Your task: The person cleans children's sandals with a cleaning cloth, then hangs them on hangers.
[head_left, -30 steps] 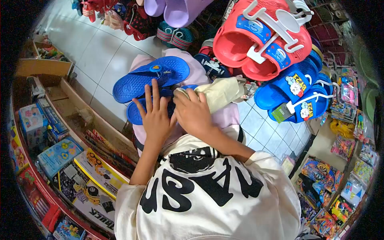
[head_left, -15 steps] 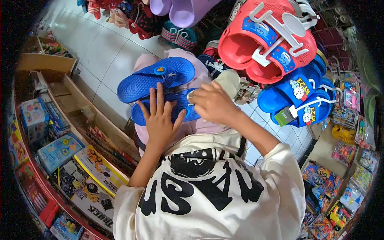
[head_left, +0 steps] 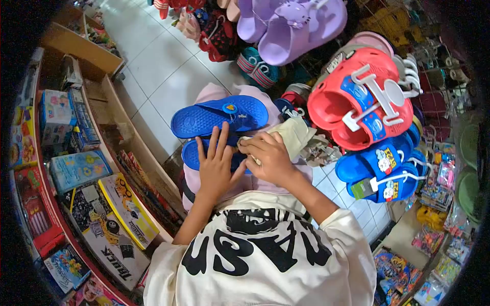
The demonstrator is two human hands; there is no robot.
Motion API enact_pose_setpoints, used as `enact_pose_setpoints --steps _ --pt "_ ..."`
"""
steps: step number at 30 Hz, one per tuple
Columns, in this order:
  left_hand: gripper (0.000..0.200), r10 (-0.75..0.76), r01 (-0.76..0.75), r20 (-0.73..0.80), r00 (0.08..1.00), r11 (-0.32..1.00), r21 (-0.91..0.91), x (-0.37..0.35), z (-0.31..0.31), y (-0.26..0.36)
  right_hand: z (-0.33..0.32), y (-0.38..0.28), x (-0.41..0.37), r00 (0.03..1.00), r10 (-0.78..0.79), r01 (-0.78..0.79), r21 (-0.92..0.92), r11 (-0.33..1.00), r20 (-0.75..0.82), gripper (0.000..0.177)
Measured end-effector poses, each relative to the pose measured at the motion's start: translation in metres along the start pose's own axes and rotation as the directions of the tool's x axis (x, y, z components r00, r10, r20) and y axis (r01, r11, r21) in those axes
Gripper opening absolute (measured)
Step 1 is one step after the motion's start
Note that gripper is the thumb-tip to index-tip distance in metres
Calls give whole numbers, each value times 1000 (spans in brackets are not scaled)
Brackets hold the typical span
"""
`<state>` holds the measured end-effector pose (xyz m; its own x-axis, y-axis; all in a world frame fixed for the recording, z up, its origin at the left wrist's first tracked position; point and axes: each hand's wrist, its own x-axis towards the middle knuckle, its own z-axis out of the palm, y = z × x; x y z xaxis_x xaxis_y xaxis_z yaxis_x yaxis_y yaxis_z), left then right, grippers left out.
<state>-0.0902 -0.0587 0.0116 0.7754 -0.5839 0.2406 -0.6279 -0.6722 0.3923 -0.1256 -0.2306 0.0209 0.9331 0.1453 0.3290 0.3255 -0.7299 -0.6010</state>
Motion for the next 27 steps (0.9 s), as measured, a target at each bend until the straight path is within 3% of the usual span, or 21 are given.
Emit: enact_pose_setpoints --steps 5,7,11,17,22,27 --pt "32 -40 33 -81 996 996 -81 0 3 1 -4 1 -2 1000 21 -21 7 1000 -7 29" --pt "45 -59 52 -86 995 996 -72 -1 2 2 -10 -1 -1 999 31 -31 -12 999 -11 36" --pt "49 -77 70 -117 990 995 -65 -5 0 0 -18 -5 -1 997 53 -52 37 998 -54 42" --pt "42 -126 123 -99 987 992 -31 -10 -3 0 -26 -12 6 995 -40 42 30 999 -91 43" --pt "44 -199 199 -110 974 980 -13 -8 -12 6 -21 -17 11 984 -6 16 -53 998 179 41" --pt "43 -246 249 -134 960 968 10 -12 -14 8 -27 -6 18 986 -92 85 55 995 139 41"
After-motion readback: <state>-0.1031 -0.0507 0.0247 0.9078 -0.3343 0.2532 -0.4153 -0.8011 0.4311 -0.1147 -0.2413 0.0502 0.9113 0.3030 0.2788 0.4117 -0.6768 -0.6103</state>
